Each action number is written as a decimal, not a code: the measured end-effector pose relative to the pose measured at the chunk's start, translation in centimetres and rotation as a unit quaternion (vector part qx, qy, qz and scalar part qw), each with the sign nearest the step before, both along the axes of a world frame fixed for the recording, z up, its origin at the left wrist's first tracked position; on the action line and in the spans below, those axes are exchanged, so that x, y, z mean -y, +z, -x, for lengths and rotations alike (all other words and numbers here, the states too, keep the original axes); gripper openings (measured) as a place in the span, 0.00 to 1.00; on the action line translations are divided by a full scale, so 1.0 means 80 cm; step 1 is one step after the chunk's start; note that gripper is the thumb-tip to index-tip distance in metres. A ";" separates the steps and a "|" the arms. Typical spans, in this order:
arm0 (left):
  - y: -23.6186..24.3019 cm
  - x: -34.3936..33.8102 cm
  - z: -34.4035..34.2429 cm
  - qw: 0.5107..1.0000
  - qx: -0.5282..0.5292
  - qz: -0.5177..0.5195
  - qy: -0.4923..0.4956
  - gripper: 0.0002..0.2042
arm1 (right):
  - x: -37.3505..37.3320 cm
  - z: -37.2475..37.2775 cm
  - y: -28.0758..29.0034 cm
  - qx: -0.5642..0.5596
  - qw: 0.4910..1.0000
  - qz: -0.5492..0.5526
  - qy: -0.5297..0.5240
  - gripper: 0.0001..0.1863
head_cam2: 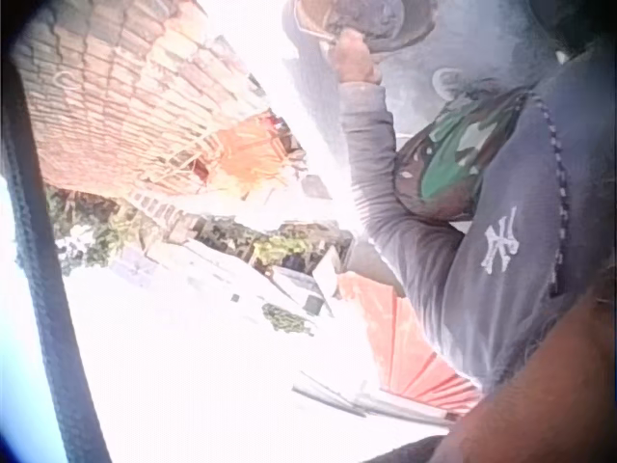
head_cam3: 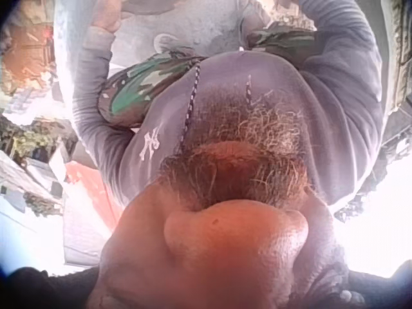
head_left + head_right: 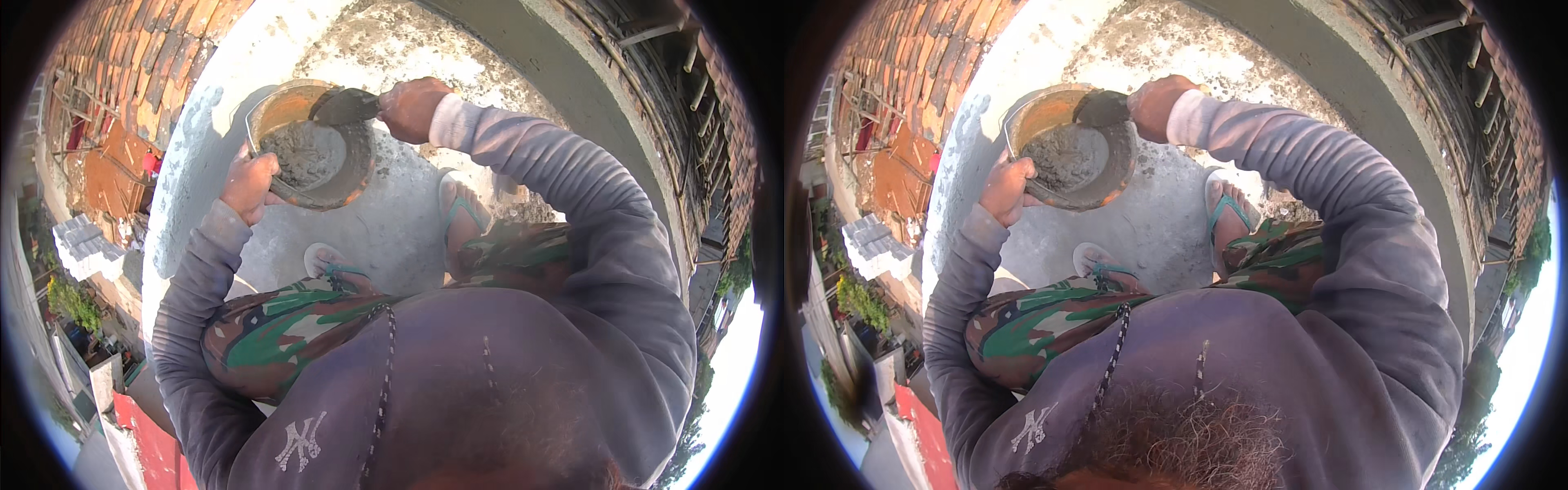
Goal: The person applies wet plaster or mortar to a narrow concrete ledge and wall section using a trowel and a wooden float. The person scoops mortar from a bucket with the trowel, applies it to the surface, and then uses the float to smooth and level the plaster along the edge.
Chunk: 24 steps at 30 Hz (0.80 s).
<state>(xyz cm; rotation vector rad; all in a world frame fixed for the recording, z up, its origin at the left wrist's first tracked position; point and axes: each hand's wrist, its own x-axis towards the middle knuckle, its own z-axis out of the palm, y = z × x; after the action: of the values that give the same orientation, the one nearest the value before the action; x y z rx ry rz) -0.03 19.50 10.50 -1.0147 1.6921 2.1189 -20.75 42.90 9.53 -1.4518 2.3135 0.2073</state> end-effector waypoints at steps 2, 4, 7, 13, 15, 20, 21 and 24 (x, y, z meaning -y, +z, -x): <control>0.014 -0.012 0.008 0.997 -0.067 -0.007 -0.043 0.28 | -0.021 0.006 0.029 -0.039 0.999 -0.017 -0.022 0.16; 0.006 -0.023 0.021 0.997 -0.058 0.027 -0.033 0.29 | -0.040 0.003 0.046 -0.089 0.995 -0.040 0.027 0.21; 0.002 -0.048 0.049 0.997 -0.026 0.053 -0.059 0.29 | -0.041 0.000 0.029 -0.045 0.994 -0.074 -0.059 0.16; 0.015 -0.083 0.072 0.997 -0.058 -0.010 -0.041 0.31 | -0.111 0.053 0.011 0.295 0.891 -0.107 -0.327 0.26; 0.032 -0.092 0.076 0.998 -0.041 0.004 -0.048 0.30 | -0.164 0.070 0.003 0.375 0.854 -0.050 -0.358 0.26; 0.060 -0.105 0.090 0.998 0.040 0.001 -0.044 0.29 | -0.225 0.081 -0.012 0.415 0.839 0.083 -0.342 0.26; 0.057 -0.108 0.093 0.998 0.042 -0.009 -0.039 0.29 | -0.226 0.083 -0.021 0.395 0.847 0.098 -0.344 0.26; 0.043 -0.117 0.102 0.998 0.045 -0.038 -0.019 0.26 | -0.240 0.083 -0.044 0.403 0.840 0.139 -0.336 0.26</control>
<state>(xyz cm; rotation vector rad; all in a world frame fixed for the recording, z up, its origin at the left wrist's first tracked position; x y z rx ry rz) -8.18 28.86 13.93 -1.0312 1.5635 2.0650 -27.36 62.13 5.98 -0.5335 1.9725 -0.8123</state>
